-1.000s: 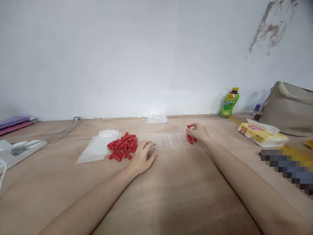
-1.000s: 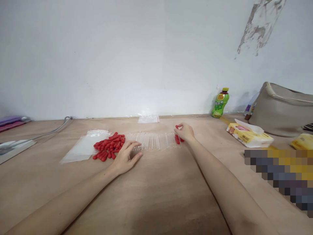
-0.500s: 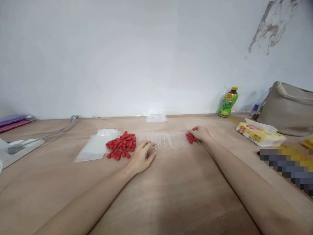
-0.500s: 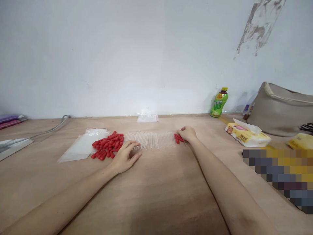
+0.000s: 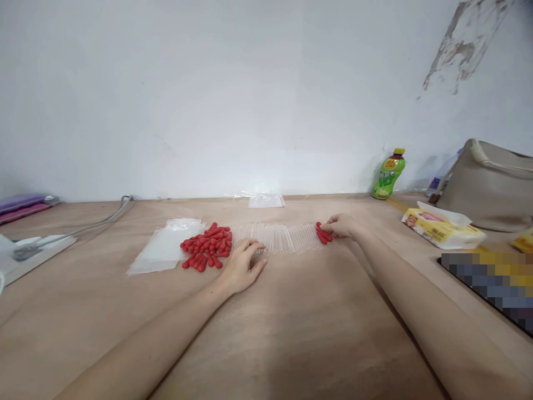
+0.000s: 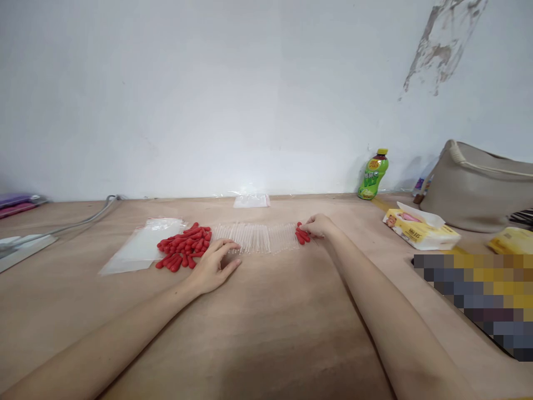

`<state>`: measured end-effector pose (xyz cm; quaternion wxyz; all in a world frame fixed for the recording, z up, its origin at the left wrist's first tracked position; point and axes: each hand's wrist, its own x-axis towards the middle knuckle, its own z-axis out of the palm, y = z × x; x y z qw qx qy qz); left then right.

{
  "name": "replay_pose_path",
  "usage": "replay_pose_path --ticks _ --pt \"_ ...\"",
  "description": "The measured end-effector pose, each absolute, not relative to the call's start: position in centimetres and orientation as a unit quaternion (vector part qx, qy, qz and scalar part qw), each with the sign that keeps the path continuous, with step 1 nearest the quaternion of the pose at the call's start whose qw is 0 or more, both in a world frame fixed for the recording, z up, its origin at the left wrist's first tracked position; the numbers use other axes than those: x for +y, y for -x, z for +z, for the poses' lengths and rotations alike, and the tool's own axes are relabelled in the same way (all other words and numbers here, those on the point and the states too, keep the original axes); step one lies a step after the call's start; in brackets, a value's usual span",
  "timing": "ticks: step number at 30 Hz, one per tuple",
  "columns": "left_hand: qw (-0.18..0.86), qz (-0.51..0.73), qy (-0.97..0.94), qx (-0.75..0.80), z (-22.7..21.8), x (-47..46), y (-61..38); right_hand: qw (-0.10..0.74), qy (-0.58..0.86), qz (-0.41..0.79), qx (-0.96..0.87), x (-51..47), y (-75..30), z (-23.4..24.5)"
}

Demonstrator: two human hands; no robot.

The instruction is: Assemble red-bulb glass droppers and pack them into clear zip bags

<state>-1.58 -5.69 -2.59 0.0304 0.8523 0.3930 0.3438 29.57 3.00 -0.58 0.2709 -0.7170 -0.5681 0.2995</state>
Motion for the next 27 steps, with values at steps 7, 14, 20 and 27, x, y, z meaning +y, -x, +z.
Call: replay_pose_path --ticks 7,14,20,27 --pt "0.030 0.345 -0.852 0.393 -2.6 -5.7 1.5 0.210 0.746 0.250 -0.580 3.2 -29.2 -0.5" --pt "0.033 0.341 -0.851 0.399 -2.5 -5.7 1.5 0.178 0.761 0.197 -0.592 3.5 -29.3 -0.5" --pt "0.031 0.341 -0.849 0.402 -2.7 -5.8 1.5 0.217 0.754 0.202 -0.586 3.8 -29.4 -0.7" --pt "-0.004 0.366 -0.833 0.415 -2.2 -5.9 1.4 0.294 0.729 0.279 -0.551 3.4 -29.7 0.4"
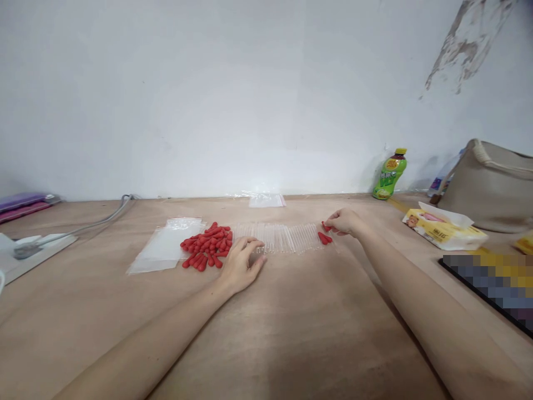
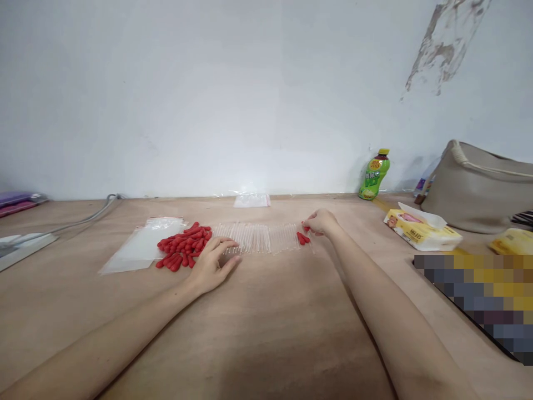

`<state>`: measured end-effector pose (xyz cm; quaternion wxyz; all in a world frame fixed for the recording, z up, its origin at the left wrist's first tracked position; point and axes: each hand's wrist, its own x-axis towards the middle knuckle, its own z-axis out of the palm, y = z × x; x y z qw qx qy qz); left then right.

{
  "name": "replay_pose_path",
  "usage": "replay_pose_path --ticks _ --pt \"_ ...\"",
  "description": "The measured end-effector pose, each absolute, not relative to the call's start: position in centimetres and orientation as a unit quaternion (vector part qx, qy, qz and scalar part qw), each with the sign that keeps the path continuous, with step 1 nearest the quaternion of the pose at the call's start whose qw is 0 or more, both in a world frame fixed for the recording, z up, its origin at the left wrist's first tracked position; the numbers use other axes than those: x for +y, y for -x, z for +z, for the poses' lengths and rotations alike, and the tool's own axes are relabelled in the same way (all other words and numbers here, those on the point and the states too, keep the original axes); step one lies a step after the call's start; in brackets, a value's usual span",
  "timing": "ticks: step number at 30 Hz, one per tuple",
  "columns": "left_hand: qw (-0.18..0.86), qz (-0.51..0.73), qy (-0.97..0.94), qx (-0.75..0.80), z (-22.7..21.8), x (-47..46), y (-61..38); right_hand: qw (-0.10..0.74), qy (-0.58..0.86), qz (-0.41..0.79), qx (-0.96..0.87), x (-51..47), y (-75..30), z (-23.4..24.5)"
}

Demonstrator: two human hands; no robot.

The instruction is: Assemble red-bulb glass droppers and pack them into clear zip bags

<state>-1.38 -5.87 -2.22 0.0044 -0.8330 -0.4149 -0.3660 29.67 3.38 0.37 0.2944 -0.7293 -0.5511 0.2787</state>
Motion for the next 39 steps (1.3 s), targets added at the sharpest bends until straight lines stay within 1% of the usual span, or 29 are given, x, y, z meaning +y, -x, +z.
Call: replay_pose_path --ticks 4,7,9,12,14,18,20,23,28,31,34,37,39 --pt "0.066 -0.372 0.786 -0.489 -1.2 -5.2 1.5 0.354 0.694 0.322 -0.538 2.2 -29.6 2.5" --pt "0.093 -0.326 0.765 -0.548 -0.3 -4.1 1.6 0.415 0.629 0.366 -0.546 1.4 -28.5 3.4" --pt "0.094 -0.284 0.747 -0.594 0.2 -3.1 1.4 0.448 0.592 0.355 -0.569 0.9 -27.1 3.1" --pt "0.089 -0.232 0.721 -0.646 0.5 -1.5 0.8 0.450 0.593 0.243 -0.622 -0.4 -24.1 1.2" --pt "0.090 -0.210 0.714 -0.662 0.5 -0.6 0.3 0.464 0.578 0.145 -0.656 -1.8 -22.2 -0.5" --pt "0.099 -0.167 0.695 -0.692 0.6 0.4 -0.7 0.464 0.473 0.007 -0.749 -4.6 -19.9 -3.3" --pt "0.094 -0.147 0.683 -0.709 0.6 0.7 -1.0 0.464 0.425 -0.027 -0.777 -5.4 -19.6 -4.0" --pt "0.073 -0.138 0.669 -0.727 0.5 1.2 -1.3 0.458 0.392 -0.044 -0.797 -5.8 -19.7 -4.1" --pt "0.026 -0.146 0.644 -0.751 0.6 2.0 -1.4 0.440 0.416 -0.053 -0.794 -6.0 -19.9 -3.4" --pt "0.010 -0.166 0.652 -0.739 1.2 1.6 -1.3 0.447 0.404 -0.029 -0.797 -5.9 -20.0 -3.4" --pt "0.010 -0.200 0.689 -0.696 1.8 -0.1 -1.0 0.456 0.402 0.004 -0.794 -5.7 -20.1 -3.5" --pt "0.001 -0.231 0.755 -0.613 1.4 -3.0 -0.2 0.441 0.417 0.040 -0.794 -5.8 -20.3 -3.4" --pt "-0.036 -0.268 0.825 -0.496 0.5 -4.9 0.6 0.430 0.408 0.063 -0.803 -6.0 -20.3 -3.2"
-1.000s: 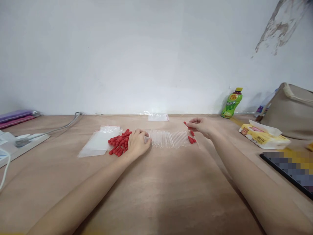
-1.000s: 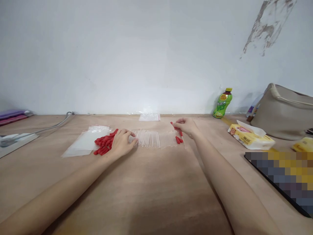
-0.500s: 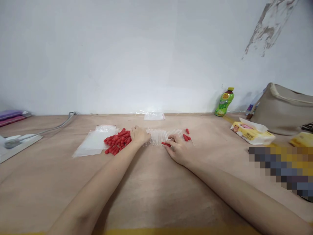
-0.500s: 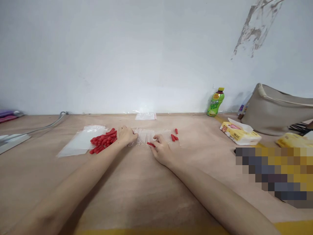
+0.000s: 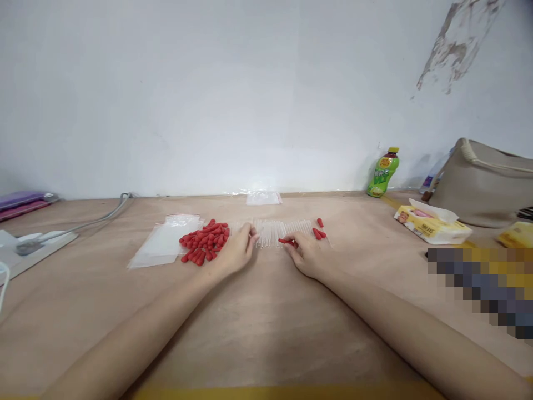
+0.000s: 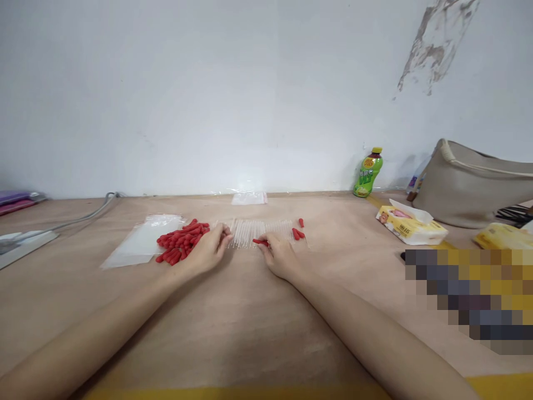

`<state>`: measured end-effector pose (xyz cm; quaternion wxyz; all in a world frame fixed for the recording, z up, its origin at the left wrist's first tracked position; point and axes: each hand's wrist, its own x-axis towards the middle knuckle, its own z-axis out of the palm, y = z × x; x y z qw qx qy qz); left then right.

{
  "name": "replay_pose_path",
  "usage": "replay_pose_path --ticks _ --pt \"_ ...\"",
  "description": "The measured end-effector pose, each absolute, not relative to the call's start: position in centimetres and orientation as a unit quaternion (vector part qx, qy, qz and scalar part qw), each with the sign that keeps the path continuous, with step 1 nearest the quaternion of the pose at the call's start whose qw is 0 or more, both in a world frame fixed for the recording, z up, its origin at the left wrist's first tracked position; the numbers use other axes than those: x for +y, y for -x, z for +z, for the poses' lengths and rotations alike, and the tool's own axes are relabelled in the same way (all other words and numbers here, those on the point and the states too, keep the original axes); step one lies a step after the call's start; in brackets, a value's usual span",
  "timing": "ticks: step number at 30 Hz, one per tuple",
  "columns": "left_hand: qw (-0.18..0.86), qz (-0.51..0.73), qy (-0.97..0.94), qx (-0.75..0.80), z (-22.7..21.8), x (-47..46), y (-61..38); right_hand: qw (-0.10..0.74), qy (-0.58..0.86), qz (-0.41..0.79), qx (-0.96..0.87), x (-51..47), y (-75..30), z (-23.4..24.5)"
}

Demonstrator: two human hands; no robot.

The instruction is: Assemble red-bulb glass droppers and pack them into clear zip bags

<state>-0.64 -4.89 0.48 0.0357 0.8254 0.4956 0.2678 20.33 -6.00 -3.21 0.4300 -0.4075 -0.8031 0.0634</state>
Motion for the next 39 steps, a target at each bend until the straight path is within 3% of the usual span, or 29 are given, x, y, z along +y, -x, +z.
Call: replay_pose_path --ticks 6,22,39 --pt "0.061 0.299 -0.869 0.390 -2.3 -7.1 2.1 0.399 0.327 0.091 -0.852 -6.4 -20.2 -3.0" --pt "0.106 0.306 -0.879 0.350 -2.1 -6.7 1.7 0.362 0.313 0.109 -0.871 -6.6 -20.0 -2.0" --pt "0.035 0.292 -0.904 0.311 -2.5 -6.6 1.6 0.345 0.316 0.035 -0.883 -7.4 -20.1 -1.4"
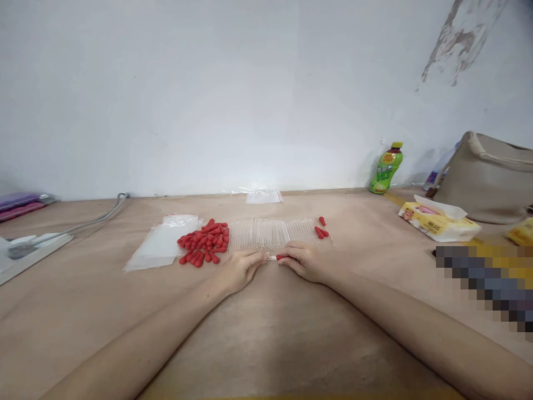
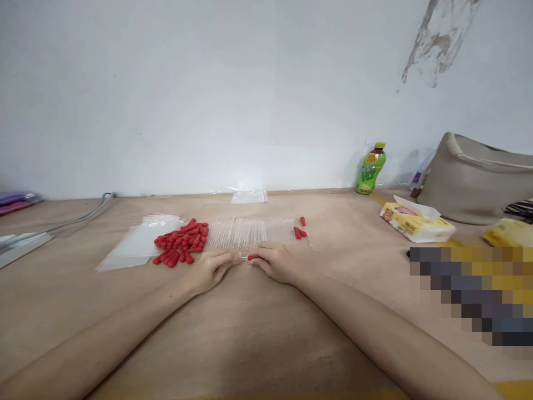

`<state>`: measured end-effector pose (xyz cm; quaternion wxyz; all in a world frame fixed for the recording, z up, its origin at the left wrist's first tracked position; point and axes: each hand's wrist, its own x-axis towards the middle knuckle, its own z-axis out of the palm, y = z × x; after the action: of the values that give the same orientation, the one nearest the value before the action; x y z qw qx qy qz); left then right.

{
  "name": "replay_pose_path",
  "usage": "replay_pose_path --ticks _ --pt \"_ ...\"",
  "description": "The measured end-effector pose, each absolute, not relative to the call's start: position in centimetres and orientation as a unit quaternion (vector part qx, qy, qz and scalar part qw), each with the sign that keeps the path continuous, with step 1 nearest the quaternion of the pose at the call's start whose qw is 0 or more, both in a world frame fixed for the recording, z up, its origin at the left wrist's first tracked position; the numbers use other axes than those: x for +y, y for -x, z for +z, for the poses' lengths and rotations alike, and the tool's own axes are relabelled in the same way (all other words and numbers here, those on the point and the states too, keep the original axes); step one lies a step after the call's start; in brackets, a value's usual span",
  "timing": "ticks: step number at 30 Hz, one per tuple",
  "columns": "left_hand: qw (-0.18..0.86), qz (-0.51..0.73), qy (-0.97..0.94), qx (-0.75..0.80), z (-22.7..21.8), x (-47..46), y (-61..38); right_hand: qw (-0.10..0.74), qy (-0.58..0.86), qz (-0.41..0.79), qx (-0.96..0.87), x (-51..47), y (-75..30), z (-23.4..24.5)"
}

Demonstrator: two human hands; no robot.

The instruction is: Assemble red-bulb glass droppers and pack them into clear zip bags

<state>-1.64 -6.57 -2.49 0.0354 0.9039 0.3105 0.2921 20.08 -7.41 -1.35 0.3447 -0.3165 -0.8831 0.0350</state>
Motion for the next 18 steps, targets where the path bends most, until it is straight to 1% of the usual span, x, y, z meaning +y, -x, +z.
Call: replay_pose_path --ticks 5,12,18 --pt "0.022 0.271 -0.906 0.325 -2.6 -6.7 1.6 0.345 0.315 0.034 -0.884 -7.0 -20.0 -1.9" --pt "0.033 0.311 -0.883 0.350 -2.7 -6.6 1.5 0.369 0.306 0.080 -0.874 -5.5 -20.4 -3.3" --pt "0.037 0.306 -0.879 0.365 -2.5 -6.5 1.8 0.368 0.313 0.072 -0.872 -5.9 -20.5 -2.7"
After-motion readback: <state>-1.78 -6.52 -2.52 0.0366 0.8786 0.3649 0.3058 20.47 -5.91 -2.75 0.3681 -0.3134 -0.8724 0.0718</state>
